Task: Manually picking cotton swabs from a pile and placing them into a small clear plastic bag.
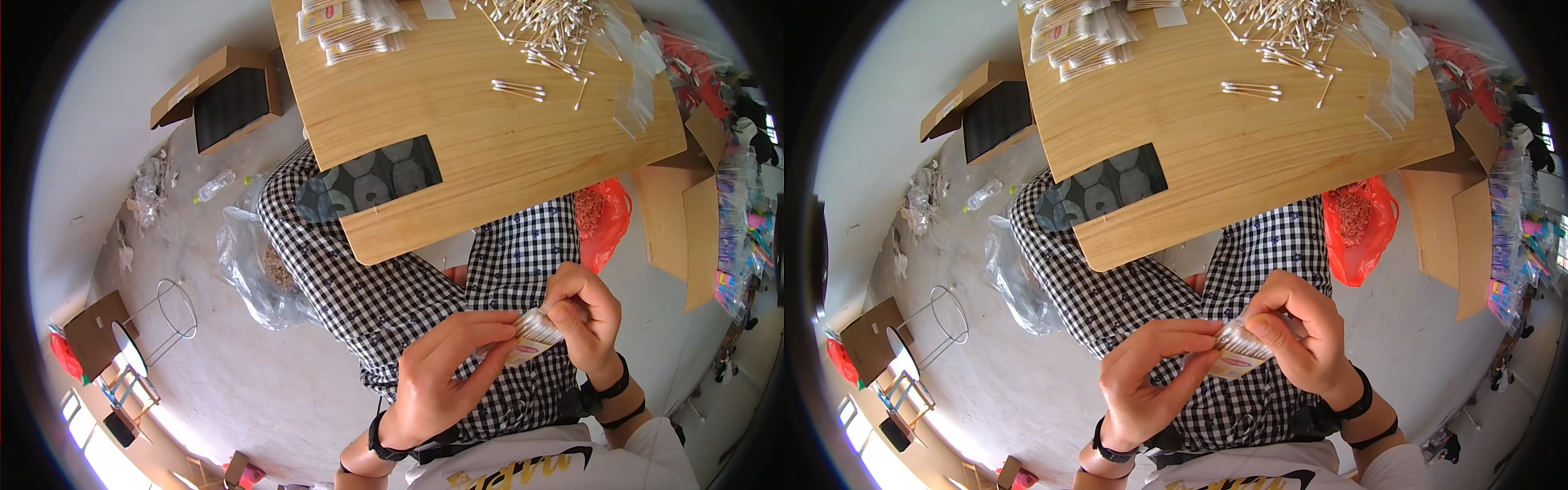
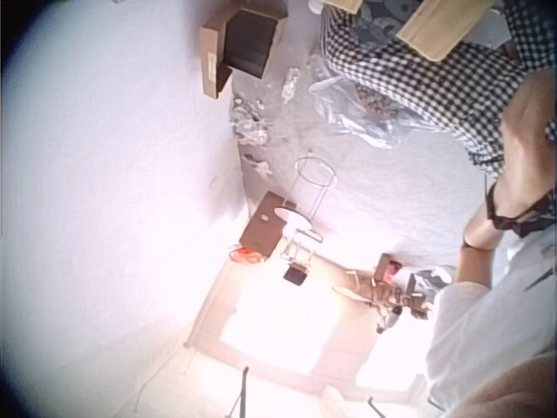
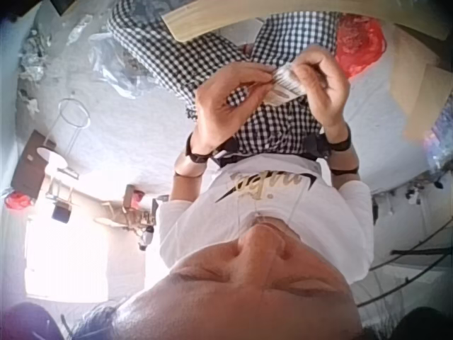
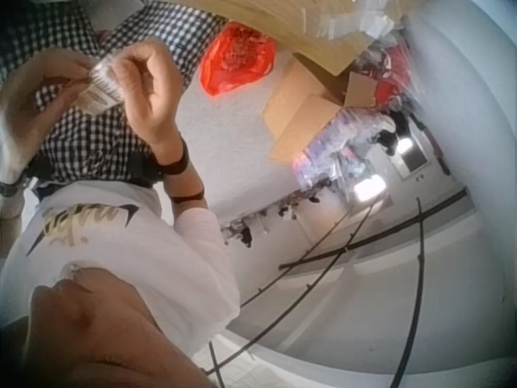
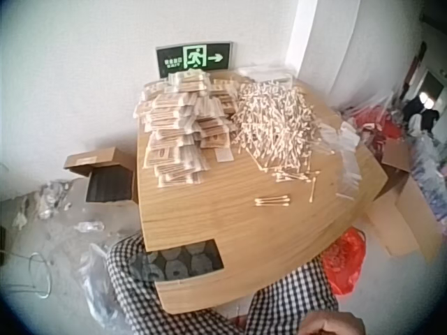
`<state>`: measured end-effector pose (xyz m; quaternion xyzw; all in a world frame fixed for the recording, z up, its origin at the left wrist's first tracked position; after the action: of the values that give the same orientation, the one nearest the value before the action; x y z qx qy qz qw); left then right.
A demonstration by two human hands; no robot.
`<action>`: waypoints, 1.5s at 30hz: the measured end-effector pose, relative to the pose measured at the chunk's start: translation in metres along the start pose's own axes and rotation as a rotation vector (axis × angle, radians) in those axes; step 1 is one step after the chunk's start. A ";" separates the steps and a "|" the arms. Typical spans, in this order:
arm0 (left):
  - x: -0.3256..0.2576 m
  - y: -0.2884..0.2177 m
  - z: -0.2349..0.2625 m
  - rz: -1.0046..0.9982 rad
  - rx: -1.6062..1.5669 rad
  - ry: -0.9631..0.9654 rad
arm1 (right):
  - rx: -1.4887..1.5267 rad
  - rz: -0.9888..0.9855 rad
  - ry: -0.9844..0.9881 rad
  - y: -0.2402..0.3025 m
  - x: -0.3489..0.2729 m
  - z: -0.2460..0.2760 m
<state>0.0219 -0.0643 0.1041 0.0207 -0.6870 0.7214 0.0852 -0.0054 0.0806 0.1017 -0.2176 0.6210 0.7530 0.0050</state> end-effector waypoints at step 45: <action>-0.043 0.027 -0.039 0.234 -0.167 0.528 | 0.300 -0.510 0.386 -0.075 -0.044 -0.043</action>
<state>0.0631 -0.0308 0.0688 -0.2540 -0.6956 0.6479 0.1786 0.0687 0.0691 0.0412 -0.5009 0.6399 0.5727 0.1076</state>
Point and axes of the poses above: each hand's wrist, its own x-axis towards the middle knuckle, its own z-axis out of the back of the hand, y = z × x, the point moved 10 cm from there along x, towards the middle knuckle, and after that the axes turned 14 degrees about -z, right-handed, at the moved point
